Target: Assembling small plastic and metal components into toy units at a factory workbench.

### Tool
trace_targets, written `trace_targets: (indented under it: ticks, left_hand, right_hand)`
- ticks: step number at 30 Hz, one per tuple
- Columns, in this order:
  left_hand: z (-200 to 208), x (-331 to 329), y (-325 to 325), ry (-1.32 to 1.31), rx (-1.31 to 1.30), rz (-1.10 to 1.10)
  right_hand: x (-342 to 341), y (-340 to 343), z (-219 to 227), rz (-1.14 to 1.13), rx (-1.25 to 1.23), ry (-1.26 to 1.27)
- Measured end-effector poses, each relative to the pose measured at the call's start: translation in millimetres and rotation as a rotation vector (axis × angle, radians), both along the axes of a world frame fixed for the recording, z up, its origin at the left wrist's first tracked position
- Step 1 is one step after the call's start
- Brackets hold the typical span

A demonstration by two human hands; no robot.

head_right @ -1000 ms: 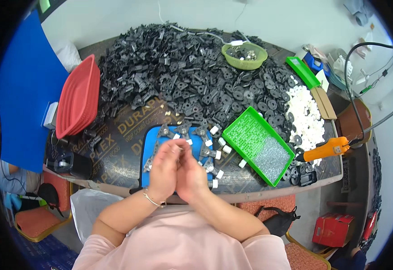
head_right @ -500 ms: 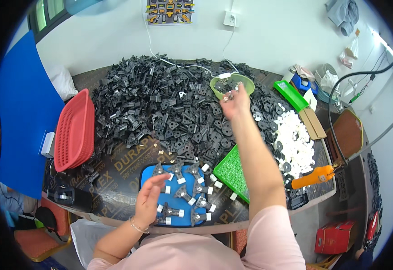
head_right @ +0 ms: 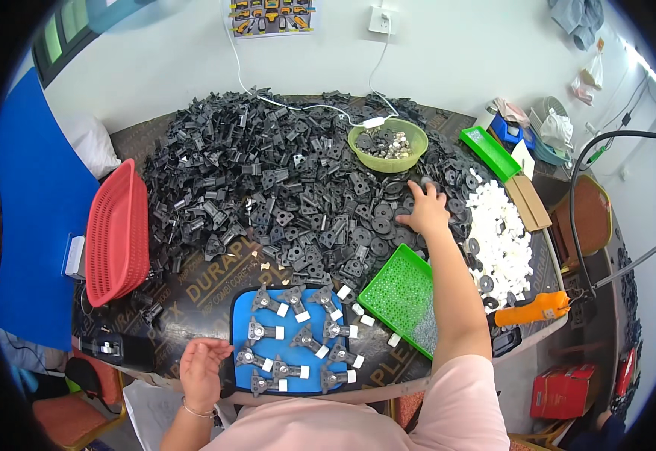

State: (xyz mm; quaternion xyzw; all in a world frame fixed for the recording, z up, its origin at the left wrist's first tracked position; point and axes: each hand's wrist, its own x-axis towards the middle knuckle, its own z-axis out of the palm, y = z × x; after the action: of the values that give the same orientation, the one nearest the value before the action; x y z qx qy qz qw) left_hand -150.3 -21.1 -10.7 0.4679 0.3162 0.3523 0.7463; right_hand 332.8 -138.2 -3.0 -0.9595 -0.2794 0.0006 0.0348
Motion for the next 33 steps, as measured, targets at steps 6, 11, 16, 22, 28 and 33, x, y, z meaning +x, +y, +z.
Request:
trace_targets:
  ticks: [6,11,16,22,28,33]
  left_hand:
    - [7.1,11.6,-12.0,-0.088,-0.008,-0.118]
    - [12.7,8.2,-16.6,-0.062,-0.004,-0.161]
    - [11.0,9.0,-18.1,-0.108,-0.209,-0.296]
    - [24.9,48.5,-40.4,-0.349,-0.742,-0.411]
    - [11.4,55.3,-52.9,-0.439,-0.901,-0.464]
    - [7.6,41.8,-56.7,-0.469,-0.957,-0.425]
  right_hand:
    - [-16.6,-5.1,-1.8,0.222,0.112,-0.175]
    - [5.4,-28.3,10.0,0.171,0.391,-0.160]
    - [-47.0,-29.6,51.7,0.085,0.788,0.211]
    - [-240.0,-16.0,75.7,0.576,0.771,1.320]
    - [-304.4,-15.4,44.8,0.873,0.667,0.866]
    - [-316.5,-25.6,48.1,0.809,0.556,0.490]
